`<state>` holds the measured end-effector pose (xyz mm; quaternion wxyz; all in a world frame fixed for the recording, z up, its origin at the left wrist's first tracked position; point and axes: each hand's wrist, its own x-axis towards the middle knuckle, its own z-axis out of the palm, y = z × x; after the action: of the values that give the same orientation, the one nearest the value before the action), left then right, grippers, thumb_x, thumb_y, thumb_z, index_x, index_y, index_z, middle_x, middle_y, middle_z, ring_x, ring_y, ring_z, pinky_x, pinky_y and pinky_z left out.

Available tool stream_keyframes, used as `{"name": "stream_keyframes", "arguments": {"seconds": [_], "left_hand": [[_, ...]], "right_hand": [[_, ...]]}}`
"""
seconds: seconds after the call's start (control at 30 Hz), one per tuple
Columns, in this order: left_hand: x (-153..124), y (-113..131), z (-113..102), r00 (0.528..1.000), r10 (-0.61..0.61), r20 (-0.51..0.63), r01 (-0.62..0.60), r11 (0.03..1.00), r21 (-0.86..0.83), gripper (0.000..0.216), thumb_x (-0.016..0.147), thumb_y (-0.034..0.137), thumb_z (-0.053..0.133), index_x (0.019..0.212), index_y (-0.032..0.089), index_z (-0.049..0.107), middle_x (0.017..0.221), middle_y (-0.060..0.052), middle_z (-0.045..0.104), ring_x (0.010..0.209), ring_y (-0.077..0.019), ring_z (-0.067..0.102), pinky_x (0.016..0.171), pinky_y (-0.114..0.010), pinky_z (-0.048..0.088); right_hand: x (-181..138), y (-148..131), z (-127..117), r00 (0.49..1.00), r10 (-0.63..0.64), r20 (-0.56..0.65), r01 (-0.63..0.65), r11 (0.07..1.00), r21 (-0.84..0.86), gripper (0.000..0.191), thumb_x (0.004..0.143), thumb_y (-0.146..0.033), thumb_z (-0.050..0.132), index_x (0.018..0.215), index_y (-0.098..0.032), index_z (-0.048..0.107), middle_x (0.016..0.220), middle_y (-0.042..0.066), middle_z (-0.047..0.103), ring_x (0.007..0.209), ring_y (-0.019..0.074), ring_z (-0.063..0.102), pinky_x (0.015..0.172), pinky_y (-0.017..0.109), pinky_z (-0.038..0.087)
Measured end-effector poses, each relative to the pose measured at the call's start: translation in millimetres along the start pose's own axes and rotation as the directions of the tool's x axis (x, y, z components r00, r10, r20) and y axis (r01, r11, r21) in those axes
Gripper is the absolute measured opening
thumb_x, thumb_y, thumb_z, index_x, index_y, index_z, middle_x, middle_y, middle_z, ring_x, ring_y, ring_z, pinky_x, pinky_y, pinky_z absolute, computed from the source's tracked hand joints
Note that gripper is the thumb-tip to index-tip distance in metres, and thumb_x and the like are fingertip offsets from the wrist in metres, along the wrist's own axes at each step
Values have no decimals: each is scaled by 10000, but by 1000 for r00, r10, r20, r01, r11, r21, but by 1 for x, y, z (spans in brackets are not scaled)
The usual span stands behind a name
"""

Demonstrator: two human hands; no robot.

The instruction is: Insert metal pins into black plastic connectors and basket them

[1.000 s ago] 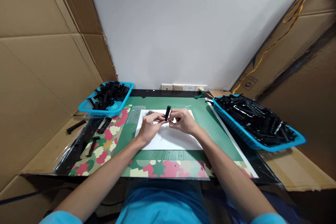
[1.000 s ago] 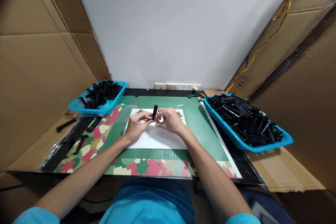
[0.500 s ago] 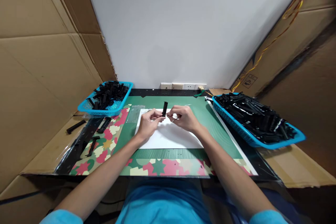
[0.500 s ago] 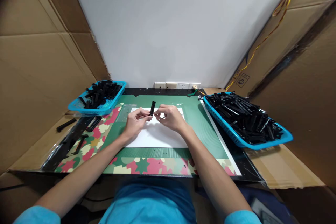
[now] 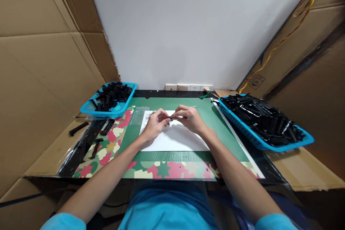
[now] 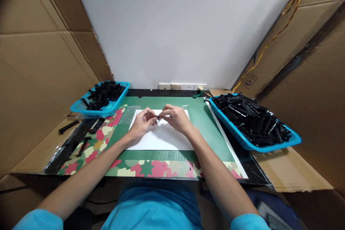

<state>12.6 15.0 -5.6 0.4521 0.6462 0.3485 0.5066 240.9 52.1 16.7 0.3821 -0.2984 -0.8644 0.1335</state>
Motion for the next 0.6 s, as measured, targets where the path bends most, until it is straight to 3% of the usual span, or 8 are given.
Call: {"name": "stream_keyframes", "arguments": {"seconds": [0.13, 0.3, 0.47, 0.6], "left_hand": [[-1, 1, -2, 999, 46, -7, -44, 985, 168, 267, 963, 445, 784, 1065, 215, 695, 1009, -63, 751, 899, -201, 723, 809, -321, 576], [-2, -1, -7, 983, 183, -10, -152, 844, 514, 156, 943, 346, 799, 1058, 244, 771, 995, -47, 779, 852, -208, 692, 753, -333, 533], [-3, -6, -9, 972, 233, 14, -197, 788, 584, 106, 923, 289, 801, 1017, 241, 813, 964, -57, 810, 807, -224, 716, 757, -363, 555], [-4, -9, -8, 974, 224, 18, -192, 787, 586, 110, 885, 267, 823, 991, 240, 830, 940, -61, 819, 783, -232, 731, 745, -368, 571]], "right_hand": [[-1, 1, -1, 999, -6, 36, 8, 998, -66, 178, 1040, -245, 700, 1049, -285, 873, 1016, 58, 756, 728, 153, 655, 695, 285, 432], [-2, 4, 0, 995, 11, 100, -4, 997, -74, 191, 1006, -173, 715, 1025, -286, 867, 1031, 53, 750, 728, 146, 652, 690, 280, 422], [0, 5, -3, 994, 72, 80, -68, 997, -44, 128, 984, -255, 746, 1089, -219, 808, 913, 55, 691, 776, 186, 628, 695, 288, 440], [1, 6, -5, 995, 77, 62, -74, 996, -48, 269, 1117, -263, 505, 1204, -210, 755, 1051, 105, 683, 971, 239, 636, 826, 338, 496]]}}
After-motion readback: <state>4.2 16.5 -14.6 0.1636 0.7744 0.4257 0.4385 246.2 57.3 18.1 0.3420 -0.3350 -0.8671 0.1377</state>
